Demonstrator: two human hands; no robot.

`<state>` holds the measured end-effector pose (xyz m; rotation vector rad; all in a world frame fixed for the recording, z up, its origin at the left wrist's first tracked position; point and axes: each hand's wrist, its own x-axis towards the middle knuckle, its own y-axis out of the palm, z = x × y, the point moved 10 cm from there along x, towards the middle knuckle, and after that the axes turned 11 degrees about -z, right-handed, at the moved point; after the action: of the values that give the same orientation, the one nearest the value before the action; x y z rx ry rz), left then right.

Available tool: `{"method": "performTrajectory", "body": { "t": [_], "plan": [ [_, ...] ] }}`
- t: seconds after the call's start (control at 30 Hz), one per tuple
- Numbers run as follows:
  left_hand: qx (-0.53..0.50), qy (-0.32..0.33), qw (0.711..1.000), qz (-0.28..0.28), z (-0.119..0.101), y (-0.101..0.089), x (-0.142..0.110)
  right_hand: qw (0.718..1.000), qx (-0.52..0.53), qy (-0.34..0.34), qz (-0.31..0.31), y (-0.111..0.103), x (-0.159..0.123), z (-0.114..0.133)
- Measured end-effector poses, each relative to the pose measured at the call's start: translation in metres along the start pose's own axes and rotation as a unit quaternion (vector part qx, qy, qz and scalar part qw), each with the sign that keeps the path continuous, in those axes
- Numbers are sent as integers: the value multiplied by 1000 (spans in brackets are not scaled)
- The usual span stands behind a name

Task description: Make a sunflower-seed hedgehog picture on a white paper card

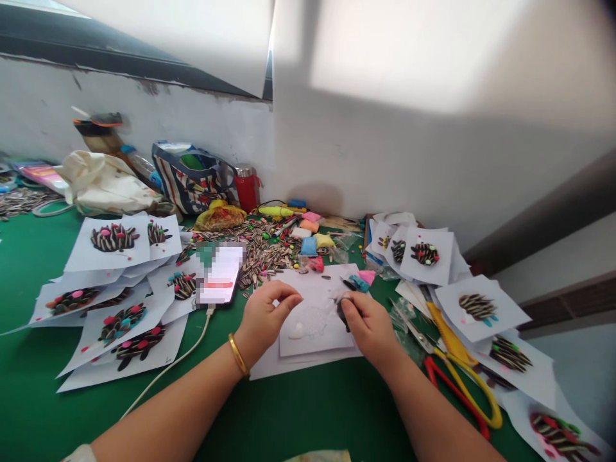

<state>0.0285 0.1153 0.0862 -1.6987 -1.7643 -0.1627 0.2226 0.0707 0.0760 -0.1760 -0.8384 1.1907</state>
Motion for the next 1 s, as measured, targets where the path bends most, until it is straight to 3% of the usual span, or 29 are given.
{"method": "performTrajectory", "body": {
  "t": [0.17, 0.3, 0.57, 0.83, 1.0],
  "plan": [
    [-34, -72, 996, 27, 18, 6, 1, 989, 77, 122, -36, -4, 3, -34],
    [-87, -116, 988, 59, 15, 10, -2, 979, 120, 159, -40, -1, 2, -45],
    [-46, -80, 989, 112, -11, 3, -8, 950, 213, 224, -37, 9, -3, -54],
    [20, -82, 989, 121, 19, 25, -20, 904, 287, 317, 9, 31, -13, -67],
    [16, -84, 988, 131, 32, 31, -26, 900, 280, 333, 39, 39, -18, -68]
  ]
}}
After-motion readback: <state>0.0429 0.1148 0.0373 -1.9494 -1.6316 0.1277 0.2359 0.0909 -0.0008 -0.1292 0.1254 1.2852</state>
